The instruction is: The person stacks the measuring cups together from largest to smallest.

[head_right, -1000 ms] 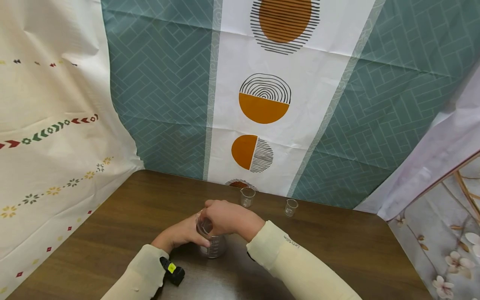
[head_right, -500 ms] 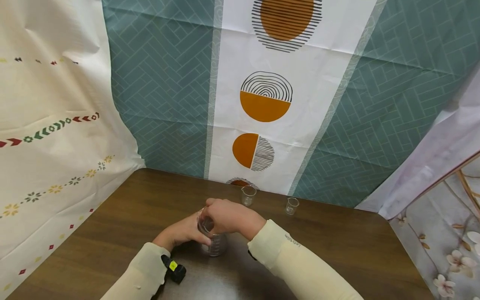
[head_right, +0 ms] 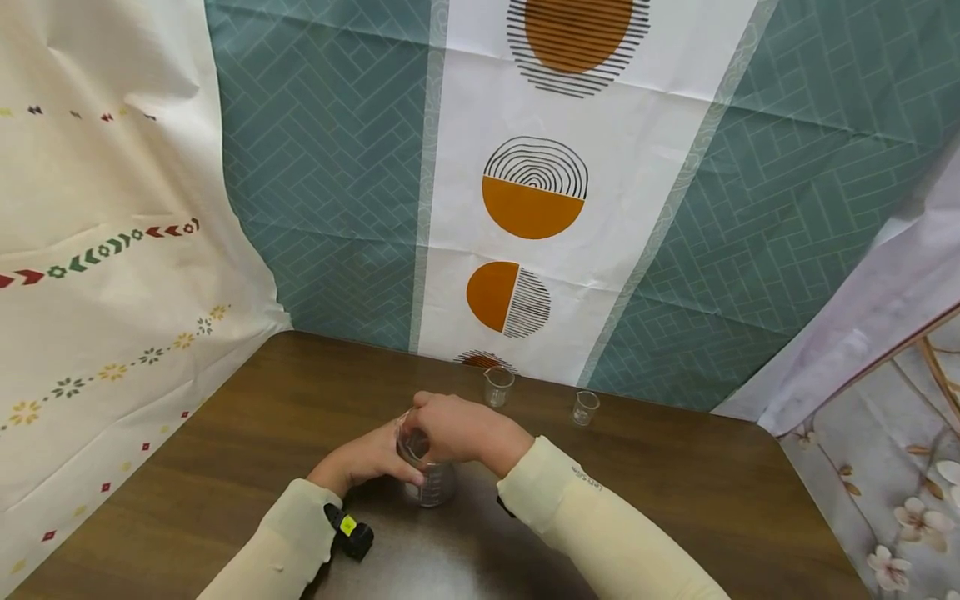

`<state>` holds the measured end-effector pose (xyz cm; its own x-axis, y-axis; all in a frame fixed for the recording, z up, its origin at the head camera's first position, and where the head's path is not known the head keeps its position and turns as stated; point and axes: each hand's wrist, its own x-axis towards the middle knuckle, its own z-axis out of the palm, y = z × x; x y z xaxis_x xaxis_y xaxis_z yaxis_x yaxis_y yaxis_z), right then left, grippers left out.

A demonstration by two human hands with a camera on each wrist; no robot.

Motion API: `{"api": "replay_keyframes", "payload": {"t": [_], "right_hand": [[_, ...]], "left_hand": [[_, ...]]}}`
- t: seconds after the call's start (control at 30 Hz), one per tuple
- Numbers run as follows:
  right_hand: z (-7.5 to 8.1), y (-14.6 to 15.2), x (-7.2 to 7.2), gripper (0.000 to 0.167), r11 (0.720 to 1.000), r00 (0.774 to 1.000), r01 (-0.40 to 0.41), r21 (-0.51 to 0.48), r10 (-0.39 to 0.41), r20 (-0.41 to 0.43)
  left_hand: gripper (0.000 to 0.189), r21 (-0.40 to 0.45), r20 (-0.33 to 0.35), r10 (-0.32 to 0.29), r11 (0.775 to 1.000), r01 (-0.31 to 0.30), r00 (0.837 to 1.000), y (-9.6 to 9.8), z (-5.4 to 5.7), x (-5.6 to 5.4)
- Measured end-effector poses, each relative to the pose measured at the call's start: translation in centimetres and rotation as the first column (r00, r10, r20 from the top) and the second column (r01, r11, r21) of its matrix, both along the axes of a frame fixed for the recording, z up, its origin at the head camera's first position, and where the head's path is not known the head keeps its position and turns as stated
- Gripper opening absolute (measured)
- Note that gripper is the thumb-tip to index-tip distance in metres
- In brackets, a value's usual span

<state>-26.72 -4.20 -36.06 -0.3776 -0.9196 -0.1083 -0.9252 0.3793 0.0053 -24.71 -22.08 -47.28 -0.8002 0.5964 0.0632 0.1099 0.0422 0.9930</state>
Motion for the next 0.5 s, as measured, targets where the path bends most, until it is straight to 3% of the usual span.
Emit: {"api": "replay_keyframes", "payload": {"t": [0.5], "right_hand": [[0.08,-0.07,0.16,0.039,1.0,1.0,-0.005,-0.008,0.005,-0.004]], "left_hand": [[0.101,-0.019,0.007,0.02,1.0,-0.019,1.0,-0.02,-0.06,0.0]]}}
